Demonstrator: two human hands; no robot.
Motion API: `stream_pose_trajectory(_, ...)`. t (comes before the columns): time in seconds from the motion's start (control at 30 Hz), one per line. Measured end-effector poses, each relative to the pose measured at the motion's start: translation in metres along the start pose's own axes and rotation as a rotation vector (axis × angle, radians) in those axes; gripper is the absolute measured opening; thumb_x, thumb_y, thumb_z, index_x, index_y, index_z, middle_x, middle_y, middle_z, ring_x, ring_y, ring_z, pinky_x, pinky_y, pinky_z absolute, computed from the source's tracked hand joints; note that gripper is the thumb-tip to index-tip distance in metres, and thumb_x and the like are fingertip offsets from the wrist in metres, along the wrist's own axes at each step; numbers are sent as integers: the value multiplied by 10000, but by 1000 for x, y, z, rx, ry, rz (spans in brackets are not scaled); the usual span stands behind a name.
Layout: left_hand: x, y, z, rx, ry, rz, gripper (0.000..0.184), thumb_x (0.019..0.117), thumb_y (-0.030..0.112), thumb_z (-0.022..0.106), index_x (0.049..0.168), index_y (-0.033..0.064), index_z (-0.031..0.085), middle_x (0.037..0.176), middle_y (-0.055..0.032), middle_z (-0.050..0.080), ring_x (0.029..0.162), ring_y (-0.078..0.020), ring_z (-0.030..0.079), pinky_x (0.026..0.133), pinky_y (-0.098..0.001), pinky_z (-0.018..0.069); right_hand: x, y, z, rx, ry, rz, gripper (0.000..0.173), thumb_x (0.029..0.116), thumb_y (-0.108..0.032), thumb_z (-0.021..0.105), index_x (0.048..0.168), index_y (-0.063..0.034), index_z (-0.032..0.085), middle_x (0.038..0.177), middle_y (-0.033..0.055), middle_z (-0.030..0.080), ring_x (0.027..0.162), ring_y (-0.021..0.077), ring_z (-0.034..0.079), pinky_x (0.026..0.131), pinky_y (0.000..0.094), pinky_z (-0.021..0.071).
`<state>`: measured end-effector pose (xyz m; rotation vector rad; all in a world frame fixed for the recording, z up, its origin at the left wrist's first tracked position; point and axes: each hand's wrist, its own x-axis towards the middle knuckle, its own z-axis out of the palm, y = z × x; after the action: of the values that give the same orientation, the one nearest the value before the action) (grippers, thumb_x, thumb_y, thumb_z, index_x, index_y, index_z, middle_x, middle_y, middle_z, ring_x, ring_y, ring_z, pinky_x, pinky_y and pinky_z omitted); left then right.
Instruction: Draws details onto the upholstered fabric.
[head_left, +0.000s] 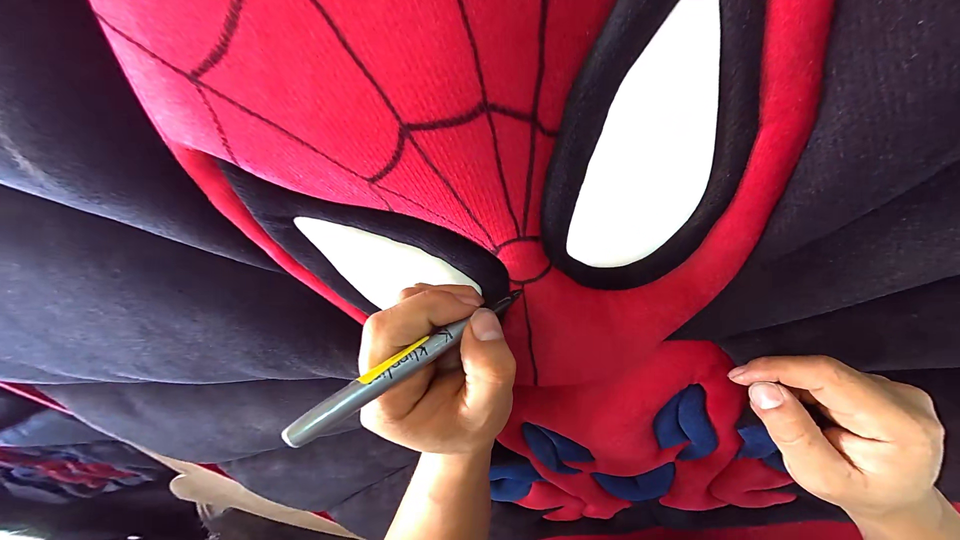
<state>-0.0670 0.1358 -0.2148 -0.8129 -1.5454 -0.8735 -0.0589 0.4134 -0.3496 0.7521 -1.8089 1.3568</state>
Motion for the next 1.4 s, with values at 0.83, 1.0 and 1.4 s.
stream_pose_trajectory(0.83, -3, 3, 2, 78, -126, 52, 121, 997, 182, 658, 1106, 130, 672, 1030, 75, 692, 914, -40, 669, 757, -198, 566, 2, -3, 2, 5, 19, 4, 232, 1038, -292, 533, 1070, -145, 710, 776, -117, 646, 665, -97, 548, 579, 84, 448)
stream_pose_trajectory(1.0, -3, 1, 1, 44, -116, 43, 128, 992, 187, 661, 1110, 139, 680, 1024, 74, 699, 908, -48, 670, 760, -216, 565, 4, -1, 2, 1, 21, -3, 233, 1037, -287, 537, 1057, -135, 713, 786, -115, 651, 679, -98, 553, 592, 81, 452)
stream_pose_trajectory(1.4, -97, 91, 14, 105, -117, -235, 161, 1018, 271, 621, 1157, 193, 642, 1013, 57, 680, 923, -70, 668, 792, -218, 567, 9, 8, -14, 216, -206, 61, 225, 1052, -282, 553, 1090, -144, 726, 796, -69, 692, 651, -26, 607, 564, 163, 522)
